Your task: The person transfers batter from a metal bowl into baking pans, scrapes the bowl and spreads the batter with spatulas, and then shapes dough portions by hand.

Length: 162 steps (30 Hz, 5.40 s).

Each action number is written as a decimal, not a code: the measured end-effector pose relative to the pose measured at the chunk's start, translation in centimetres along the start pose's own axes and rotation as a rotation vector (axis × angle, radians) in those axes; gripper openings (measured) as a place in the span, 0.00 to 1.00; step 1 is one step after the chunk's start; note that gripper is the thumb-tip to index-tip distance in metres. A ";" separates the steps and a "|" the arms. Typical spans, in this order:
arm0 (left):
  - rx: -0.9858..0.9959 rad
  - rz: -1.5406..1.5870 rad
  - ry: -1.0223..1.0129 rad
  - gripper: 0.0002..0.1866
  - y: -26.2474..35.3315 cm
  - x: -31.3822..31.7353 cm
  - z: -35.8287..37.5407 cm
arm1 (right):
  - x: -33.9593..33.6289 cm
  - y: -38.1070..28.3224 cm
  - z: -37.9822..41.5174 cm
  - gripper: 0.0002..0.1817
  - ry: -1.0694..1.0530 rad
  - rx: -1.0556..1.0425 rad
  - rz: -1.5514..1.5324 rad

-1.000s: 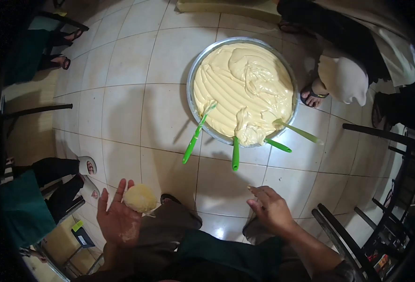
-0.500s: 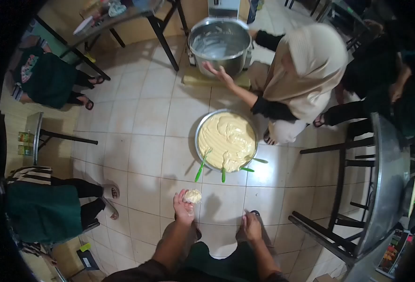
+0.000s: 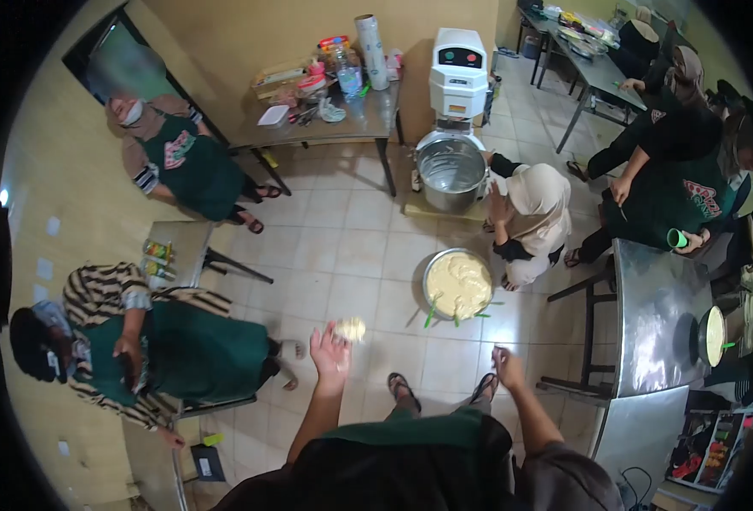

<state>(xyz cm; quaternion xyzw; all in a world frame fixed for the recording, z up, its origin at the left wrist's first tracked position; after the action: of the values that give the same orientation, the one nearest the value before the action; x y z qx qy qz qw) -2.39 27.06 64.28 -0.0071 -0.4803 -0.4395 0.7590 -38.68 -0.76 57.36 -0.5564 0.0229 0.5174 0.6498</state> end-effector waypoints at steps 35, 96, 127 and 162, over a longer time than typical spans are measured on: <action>-0.378 -1.088 -0.680 0.51 4.9 37.1 -12.1 | 3.4 -43.9 -23.1 0.14 -0.624 -0.119 -1.099; 0.075 -0.887 -0.794 0.51 15.3 60.0 -49.8 | -1.1 -67.8 -56.7 0.46 -0.606 -0.209 -1.798; 0.092 -1.166 -0.679 0.50 15.8 57.4 -54.0 | 0.2 -71.7 -59.9 0.26 -0.591 -0.269 -1.468; 0.250 -0.781 -0.564 0.20 23.3 55.7 -50.5 | 1.0 -84.1 -53.7 0.56 -0.369 -1.214 -0.523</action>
<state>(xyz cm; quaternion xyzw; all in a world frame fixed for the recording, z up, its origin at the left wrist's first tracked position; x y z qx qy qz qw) 58.33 -17.34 87.62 0.1456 -0.6828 -0.6109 0.3733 49.75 -27.19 95.22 -0.7120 -0.5174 0.3509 0.3195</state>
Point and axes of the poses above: each hand's wrist, its own z-axis away from the middle knuckle, its own x-axis out of the palm, y = z × x, the point moved 8 cm from there along -z, towards the middle knuckle
